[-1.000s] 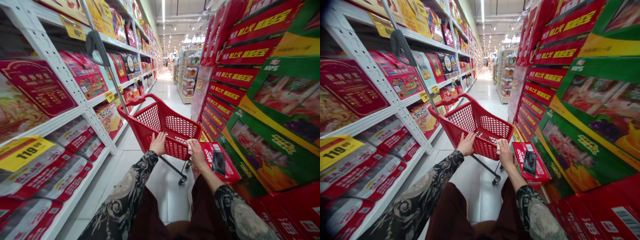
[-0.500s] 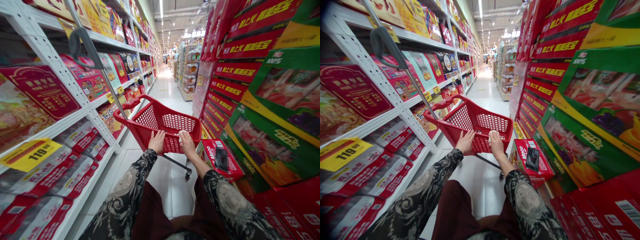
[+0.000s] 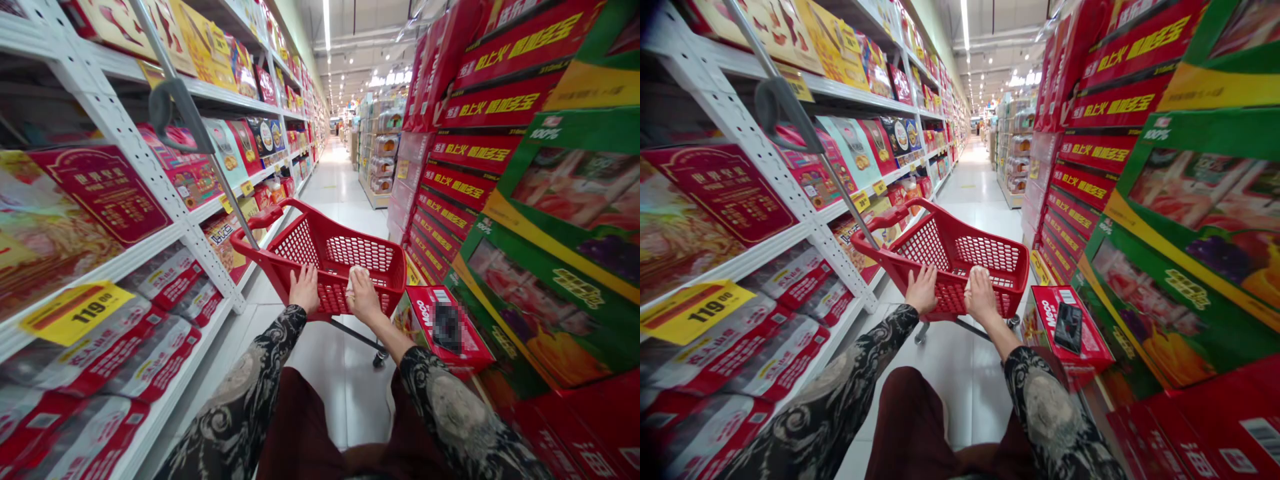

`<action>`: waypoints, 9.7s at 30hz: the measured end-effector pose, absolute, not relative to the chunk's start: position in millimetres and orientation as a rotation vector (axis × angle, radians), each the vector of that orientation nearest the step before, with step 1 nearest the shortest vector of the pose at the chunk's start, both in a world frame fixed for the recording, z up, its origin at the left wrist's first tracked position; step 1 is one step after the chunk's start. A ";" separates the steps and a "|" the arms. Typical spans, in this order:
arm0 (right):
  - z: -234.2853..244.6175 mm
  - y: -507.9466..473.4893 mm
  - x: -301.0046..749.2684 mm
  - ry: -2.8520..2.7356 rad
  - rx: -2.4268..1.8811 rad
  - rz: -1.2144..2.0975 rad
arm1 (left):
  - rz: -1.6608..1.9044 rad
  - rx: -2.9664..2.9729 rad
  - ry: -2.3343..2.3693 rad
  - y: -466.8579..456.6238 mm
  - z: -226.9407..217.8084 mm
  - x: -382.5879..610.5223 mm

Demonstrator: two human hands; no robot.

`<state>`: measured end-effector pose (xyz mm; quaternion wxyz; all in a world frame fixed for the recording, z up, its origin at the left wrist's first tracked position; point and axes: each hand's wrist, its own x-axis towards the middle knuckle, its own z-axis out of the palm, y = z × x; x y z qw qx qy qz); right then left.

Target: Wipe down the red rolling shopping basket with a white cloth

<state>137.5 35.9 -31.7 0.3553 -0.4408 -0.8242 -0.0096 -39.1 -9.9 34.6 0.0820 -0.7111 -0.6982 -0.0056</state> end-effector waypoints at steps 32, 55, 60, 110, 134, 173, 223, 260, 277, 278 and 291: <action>-48.9 23.5 197.9 -2.050 -1.423 -0.228 | -0.225 -2.255 -1.739 16.5 17.2 -23.2; -52.1 30.7 199.3 -2.070 -1.208 -0.141 | -0.325 -1.812 -2.097 24.6 59.0 -143.9; -54.4 31.0 202.6 -2.099 -1.176 -0.162 | -0.316 -2.079 -1.976 21.2 33.8 -85.5; -39.1 8.5 240.5 -2.079 -1.513 0.169 | -0.647 -2.109 -1.869 22.1 -11.0 2.1; -121.9 49.2 408.8 -1.913 -2.350 0.094 | -0.546 -2.350 -1.856 13.3 -5.7 57.6; -58.5 31.3 249.5 -1.798 -1.488 0.441 | -0.443 -2.472 -1.589 23.5 -8.3 52.2; -45.3 43.0 223.7 -1.923 -1.749 0.100 | -0.421 -2.232 -1.696 21.7 -7.0 -34.3; -60.7 86.2 271.8 -2.033 -1.403 0.252 | -0.439 -2.114 -1.778 19.7 23.4 -84.0; -58.1 81.0 281.9 -2.003 -1.505 0.216 | -0.652 -1.969 -1.961 6.8 39.3 -85.3; -57.8 78.5 281.7 -1.990 -1.535 0.190 | -0.667 -1.989 -1.972 4.2 38.6 -81.9; 4.5 8.7 151.2 -1.432 -0.854 1.190 | -3.373 -1.717 -1.965 -13.8 39.5 46.4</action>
